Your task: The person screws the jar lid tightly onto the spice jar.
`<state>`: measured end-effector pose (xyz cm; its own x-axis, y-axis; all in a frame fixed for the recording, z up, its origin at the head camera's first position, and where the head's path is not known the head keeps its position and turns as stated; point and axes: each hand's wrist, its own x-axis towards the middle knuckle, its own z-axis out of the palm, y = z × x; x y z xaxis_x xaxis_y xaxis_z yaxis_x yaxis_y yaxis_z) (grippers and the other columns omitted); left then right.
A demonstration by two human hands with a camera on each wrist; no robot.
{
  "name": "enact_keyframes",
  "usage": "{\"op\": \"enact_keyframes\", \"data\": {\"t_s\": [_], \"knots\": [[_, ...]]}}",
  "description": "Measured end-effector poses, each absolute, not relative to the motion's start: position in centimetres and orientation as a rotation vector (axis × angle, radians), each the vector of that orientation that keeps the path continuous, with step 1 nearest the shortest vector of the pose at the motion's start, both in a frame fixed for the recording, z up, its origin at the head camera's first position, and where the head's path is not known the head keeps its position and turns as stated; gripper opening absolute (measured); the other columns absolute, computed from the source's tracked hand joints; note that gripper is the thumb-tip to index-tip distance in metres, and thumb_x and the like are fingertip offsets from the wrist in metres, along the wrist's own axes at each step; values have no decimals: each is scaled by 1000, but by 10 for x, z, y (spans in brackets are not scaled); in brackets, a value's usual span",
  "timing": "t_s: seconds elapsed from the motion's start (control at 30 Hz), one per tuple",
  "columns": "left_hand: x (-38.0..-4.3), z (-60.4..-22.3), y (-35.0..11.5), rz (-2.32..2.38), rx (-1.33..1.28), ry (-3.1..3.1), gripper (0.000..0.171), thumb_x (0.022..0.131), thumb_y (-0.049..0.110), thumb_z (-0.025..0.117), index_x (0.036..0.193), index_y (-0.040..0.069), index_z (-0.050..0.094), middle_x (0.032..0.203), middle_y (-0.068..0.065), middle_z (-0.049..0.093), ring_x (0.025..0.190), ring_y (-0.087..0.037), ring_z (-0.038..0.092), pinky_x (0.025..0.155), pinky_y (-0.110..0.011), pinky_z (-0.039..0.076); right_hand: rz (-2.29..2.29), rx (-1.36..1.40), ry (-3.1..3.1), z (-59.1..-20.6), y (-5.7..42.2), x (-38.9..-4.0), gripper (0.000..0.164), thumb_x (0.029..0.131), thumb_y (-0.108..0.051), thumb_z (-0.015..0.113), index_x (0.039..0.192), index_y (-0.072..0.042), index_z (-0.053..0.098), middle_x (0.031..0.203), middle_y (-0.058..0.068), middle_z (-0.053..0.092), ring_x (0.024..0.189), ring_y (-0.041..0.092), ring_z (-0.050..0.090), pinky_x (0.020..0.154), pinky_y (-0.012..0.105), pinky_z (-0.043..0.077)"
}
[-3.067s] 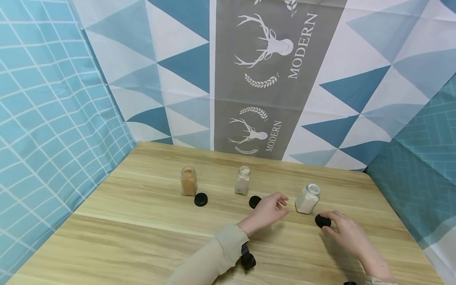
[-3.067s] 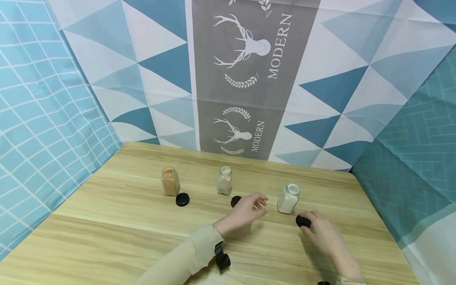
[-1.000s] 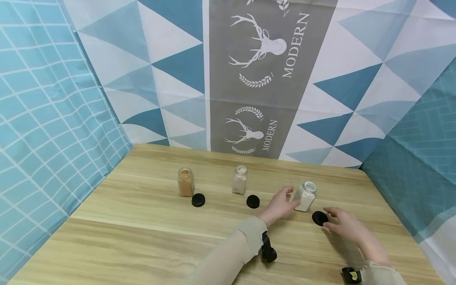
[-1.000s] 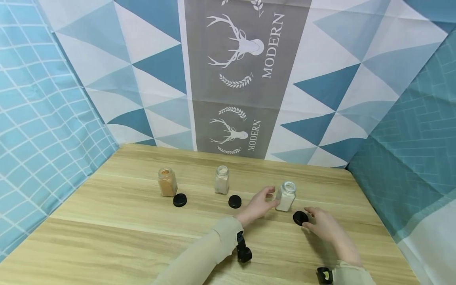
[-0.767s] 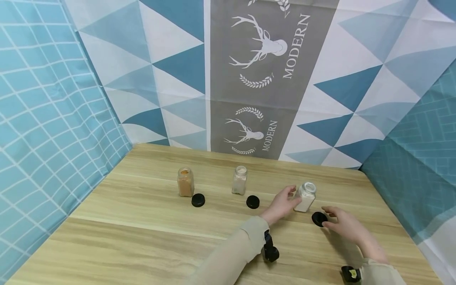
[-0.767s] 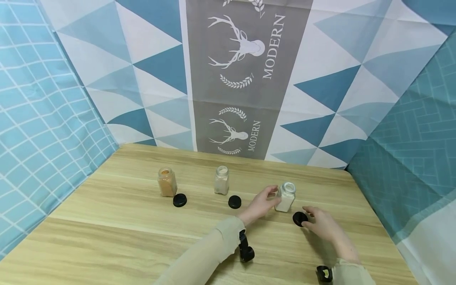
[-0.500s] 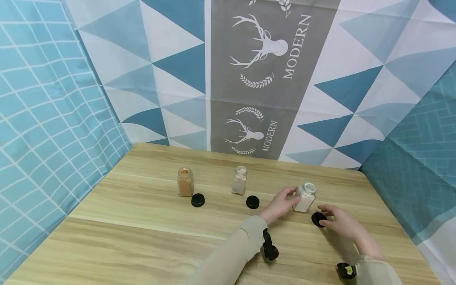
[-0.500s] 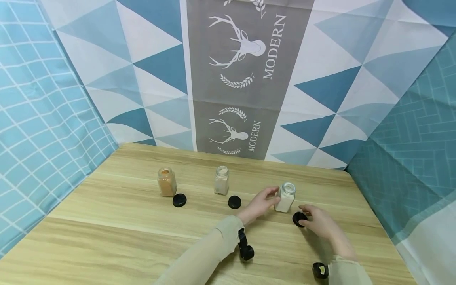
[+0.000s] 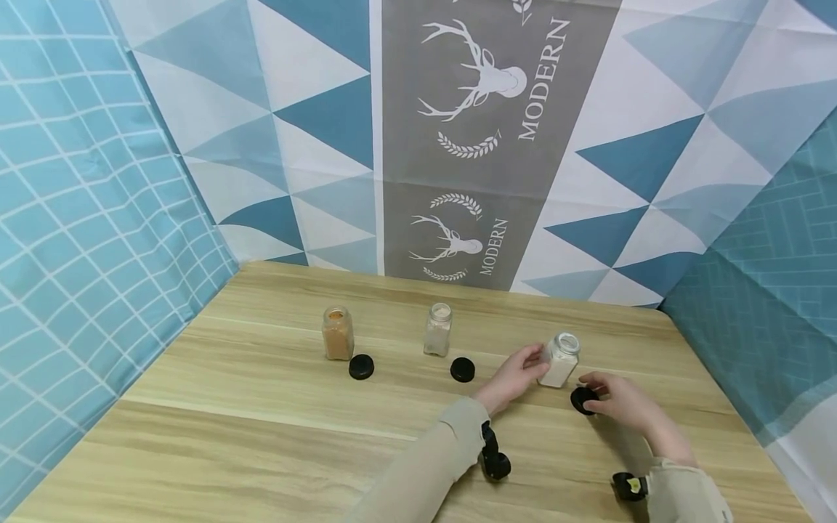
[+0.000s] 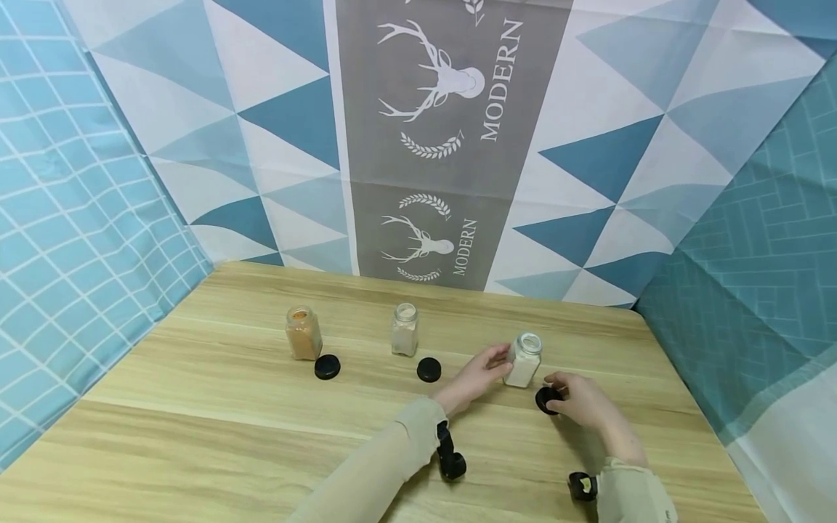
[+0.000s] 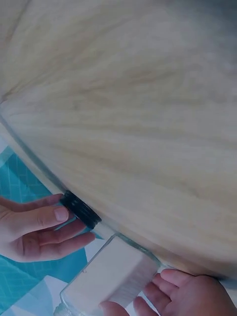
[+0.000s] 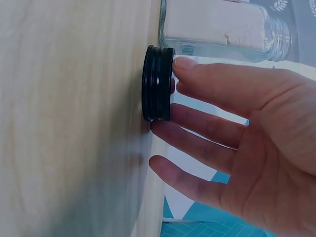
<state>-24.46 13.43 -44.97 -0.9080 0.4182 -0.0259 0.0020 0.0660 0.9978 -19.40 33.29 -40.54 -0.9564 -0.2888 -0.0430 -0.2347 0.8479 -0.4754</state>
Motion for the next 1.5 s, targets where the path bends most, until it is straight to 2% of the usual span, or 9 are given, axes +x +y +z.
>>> {"op": "enact_keyframes", "data": {"t_s": [0.3, 0.4, 0.63, 1.2, 1.5], "knots": [[-243, -449, 133, 1892, 414, 2046, 45, 90, 23, 56, 134, 15, 44, 131, 0, 50, 120, -16, 46, 97, -29, 41, -695, -358, 2892, -407, 328, -195, 52, 74, -28, 74, 112, 3, 58, 102, 15, 64, 94, 30, 59, 78, 46, 48], [-242, -449, 133, 1879, 427, 2070, 46, 90, 22, 57, 134, 15, 44, 132, -1, 49, 120, -16, 46, 98, -28, 40, -688, -377, 2898, -408, 326, -196, 53, 71, -29, 76, 111, 3, 59, 100, 13, 64, 92, 29, 59, 77, 45, 48], [-242, -453, 134, 1848, 470, 2153, 46, 91, 20, 56, 134, 14, 43, 133, -1, 49, 119, -14, 47, 99, -23, 39, -671, -420, 2936, -411, 324, -196, 40, 69, -22, 78, 100, -2, 64, 95, 6, 62, 85, 21, 56, 71, 36, 46], [-241, -458, 134, 1828, 501, 2185, 45, 92, 20, 55, 135, 14, 42, 133, -1, 48, 121, -14, 46, 100, -23, 38, -719, -461, 2923, -410, 328, -193, 32, 77, -11, 68, 104, 4, 60, 92, 7, 61, 85, 21, 56, 73, 38, 47], [-240, -454, 134, 1708, 481, 2327, 44, 91, 25, 56, 132, 11, 46, 134, -4, 47, 122, -17, 46, 99, -25, 39, -869, -420, 2979, -407, 326, -193, 33, 85, -8, 60, 113, 8, 54, 104, 20, 60, 94, 32, 58, 77, 46, 49]]}}
